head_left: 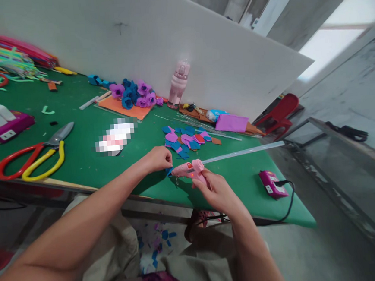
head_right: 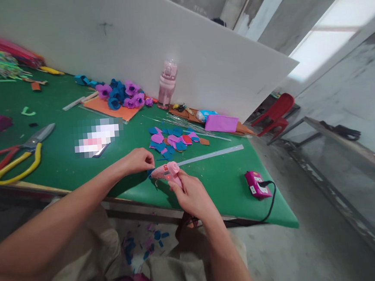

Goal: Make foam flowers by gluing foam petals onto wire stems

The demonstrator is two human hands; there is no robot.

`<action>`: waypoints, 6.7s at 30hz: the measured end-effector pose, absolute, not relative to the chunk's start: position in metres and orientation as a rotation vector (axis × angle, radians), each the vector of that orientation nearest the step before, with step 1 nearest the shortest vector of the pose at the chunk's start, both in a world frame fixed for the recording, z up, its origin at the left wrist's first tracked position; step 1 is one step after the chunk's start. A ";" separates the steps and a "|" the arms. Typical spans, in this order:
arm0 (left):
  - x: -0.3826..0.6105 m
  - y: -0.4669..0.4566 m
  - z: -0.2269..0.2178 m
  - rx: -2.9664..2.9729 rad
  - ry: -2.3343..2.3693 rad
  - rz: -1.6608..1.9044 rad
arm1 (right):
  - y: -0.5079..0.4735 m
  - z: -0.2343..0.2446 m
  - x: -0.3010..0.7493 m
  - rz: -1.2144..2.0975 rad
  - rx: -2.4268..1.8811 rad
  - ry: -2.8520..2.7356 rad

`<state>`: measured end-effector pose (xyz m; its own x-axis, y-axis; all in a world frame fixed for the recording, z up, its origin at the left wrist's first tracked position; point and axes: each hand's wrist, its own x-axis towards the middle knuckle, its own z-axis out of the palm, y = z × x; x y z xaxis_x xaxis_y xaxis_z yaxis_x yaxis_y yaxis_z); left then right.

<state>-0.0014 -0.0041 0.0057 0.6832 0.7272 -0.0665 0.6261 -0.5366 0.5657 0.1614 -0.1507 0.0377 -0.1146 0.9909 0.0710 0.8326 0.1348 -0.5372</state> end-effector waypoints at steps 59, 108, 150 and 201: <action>-0.024 -0.032 0.067 2.054 0.808 0.489 | -0.115 0.037 0.155 0.719 -1.490 -1.619; 0.013 -0.073 0.032 1.397 0.810 0.764 | -0.102 0.036 0.145 0.807 -1.144 -0.828; 0.014 -0.068 0.026 1.392 0.797 0.775 | -0.106 0.038 0.137 1.202 -0.867 -0.670; -0.005 -0.035 0.024 1.095 0.583 0.699 | -0.108 0.026 0.118 1.237 -0.945 -0.725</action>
<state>-0.0055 -0.0353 0.0244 0.6509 0.7547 -0.0825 -0.2168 0.2889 0.9325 0.1176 -0.1078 0.0259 0.2013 0.9789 -0.0361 -0.4465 0.0589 -0.8928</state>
